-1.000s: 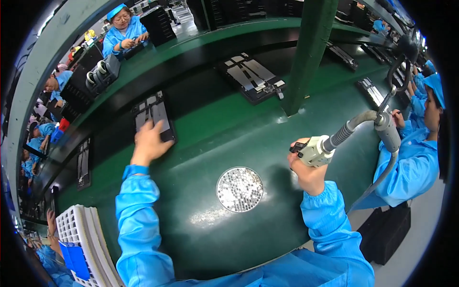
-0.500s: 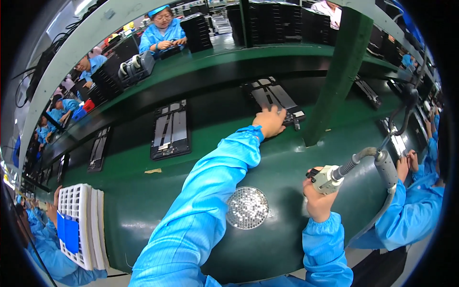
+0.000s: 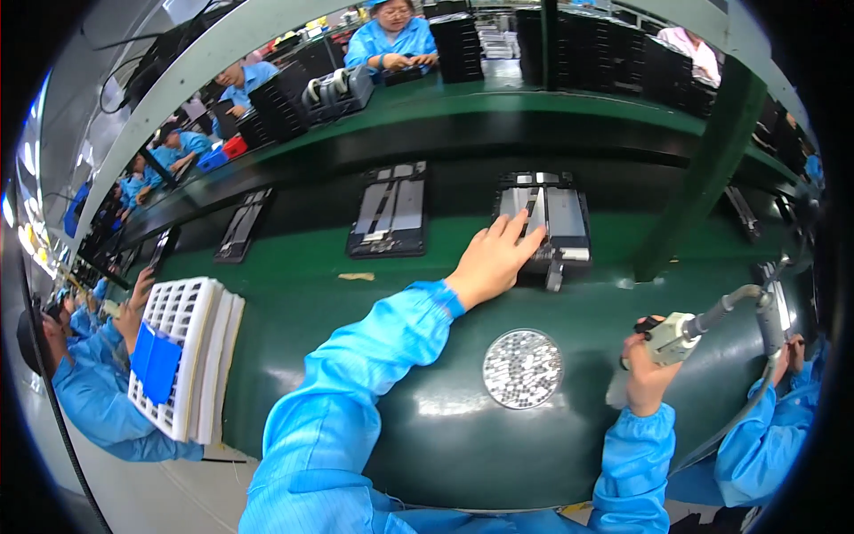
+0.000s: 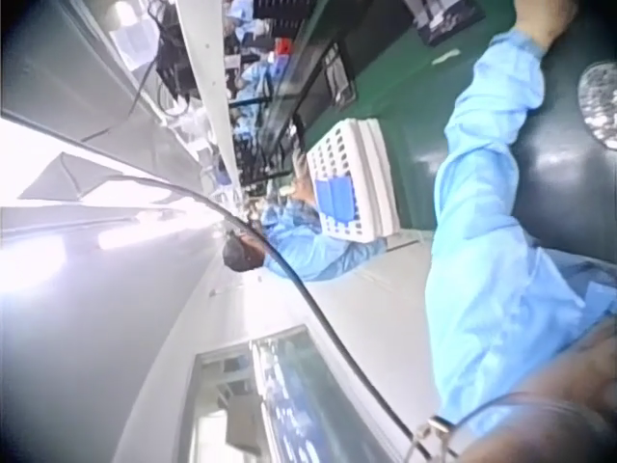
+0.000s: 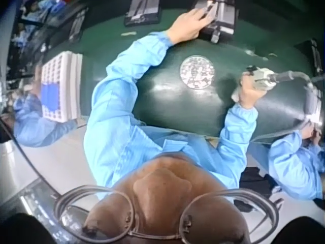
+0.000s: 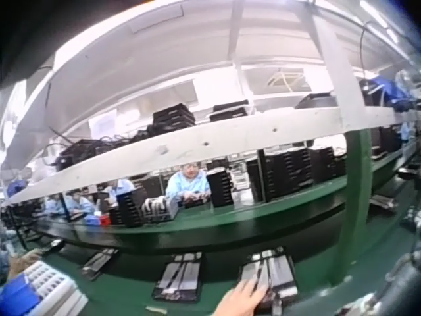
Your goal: Assembling the internal components of a screen-based device on a factory production line.
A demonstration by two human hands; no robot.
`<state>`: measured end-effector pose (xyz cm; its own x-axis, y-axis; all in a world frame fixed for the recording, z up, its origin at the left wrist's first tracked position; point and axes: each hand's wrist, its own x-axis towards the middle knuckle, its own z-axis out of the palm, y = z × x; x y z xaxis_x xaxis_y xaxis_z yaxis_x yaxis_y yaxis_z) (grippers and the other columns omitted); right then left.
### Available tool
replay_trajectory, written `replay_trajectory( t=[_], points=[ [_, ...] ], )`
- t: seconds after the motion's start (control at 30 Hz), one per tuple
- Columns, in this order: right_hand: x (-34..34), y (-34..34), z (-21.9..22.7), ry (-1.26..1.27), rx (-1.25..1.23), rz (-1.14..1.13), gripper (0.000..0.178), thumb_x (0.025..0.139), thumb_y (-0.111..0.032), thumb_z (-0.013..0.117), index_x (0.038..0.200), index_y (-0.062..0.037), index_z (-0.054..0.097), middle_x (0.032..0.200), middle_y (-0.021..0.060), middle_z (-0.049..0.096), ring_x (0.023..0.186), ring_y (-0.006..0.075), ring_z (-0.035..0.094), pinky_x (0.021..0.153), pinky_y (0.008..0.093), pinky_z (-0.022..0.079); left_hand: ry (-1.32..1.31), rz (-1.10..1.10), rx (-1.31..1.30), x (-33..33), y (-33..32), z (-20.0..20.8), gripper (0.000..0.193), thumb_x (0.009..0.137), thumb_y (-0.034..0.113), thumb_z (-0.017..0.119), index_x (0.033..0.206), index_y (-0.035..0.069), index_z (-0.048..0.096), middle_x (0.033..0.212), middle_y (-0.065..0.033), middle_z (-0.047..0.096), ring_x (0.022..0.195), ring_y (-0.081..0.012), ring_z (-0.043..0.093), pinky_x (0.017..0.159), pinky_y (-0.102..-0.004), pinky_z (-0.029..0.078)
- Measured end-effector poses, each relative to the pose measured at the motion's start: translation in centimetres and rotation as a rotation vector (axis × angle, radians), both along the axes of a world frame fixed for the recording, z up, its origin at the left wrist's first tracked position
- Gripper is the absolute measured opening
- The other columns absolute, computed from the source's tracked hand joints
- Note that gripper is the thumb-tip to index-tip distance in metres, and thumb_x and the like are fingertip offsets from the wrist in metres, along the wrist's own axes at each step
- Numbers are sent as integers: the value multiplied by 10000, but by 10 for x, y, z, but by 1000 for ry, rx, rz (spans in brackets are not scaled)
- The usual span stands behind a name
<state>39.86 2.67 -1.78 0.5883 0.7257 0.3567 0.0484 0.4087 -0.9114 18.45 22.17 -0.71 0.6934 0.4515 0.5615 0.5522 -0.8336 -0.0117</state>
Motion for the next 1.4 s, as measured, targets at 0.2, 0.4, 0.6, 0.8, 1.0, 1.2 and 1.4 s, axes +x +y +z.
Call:
replay_trajectory(
  t=[0.2,0.4,0.6,0.8,1.0,1.2,1.4],
  points=[
    [-2,-1,-5,3,33,-4,370,771,45,588,1119,-10,478,967,103,549,677,150,553,568,265,454,71,159,100,-110,-130,23,427,749,57,625,1172,109,607,1275,-224,521,1113,-425,544,853,-452,484],
    [-2,8,-6,-88,67,97,380,776,66,618,1133,8,499,982,115,585,697,163,579,556,273,474,203,373,-134,-160,-214,7,456,746,33,616,1194,116,601,1315,-241,474,1180,-457,487,923,-490,457],
    [-17,16,10,-104,24,90,270,774,1,568,1041,44,554,728,80,537,617,185,505,703,382,460,308,315,-547,-160,-207,30,628,623,-32,695,1225,90,567,1379,-225,395,1293,-459,344,1041,-547,324],
    [-18,12,8,-72,58,116,246,749,29,590,993,55,581,725,88,579,590,194,551,670,361,490,172,-264,-468,-151,-206,7,332,735,41,668,1063,45,624,1220,-198,530,1186,-367,494,1002,-497,401],
    [-18,10,8,-85,42,144,260,750,16,597,1006,55,577,722,91,581,591,196,557,670,363,493,69,-353,-345,-147,-206,-8,208,744,42,646,942,-23,640,1035,-159,601,1022,-310,592,900,-426,483],
    [-19,11,9,-104,12,124,265,754,-2,592,1014,49,570,718,94,564,600,197,537,686,379,480,-116,-230,-436,-133,-195,-11,244,693,-22,676,931,-47,632,956,-154,596,907,-309,607,756,-395,504],
    [-23,13,11,-135,-26,94,264,756,-3,569,1016,44,560,707,95,547,608,204,521,698,401,464,-120,-218,-433,-122,-198,-5,256,667,-19,686,913,-54,627,918,-146,583,873,-303,593,707,-386,488]
  ],
)
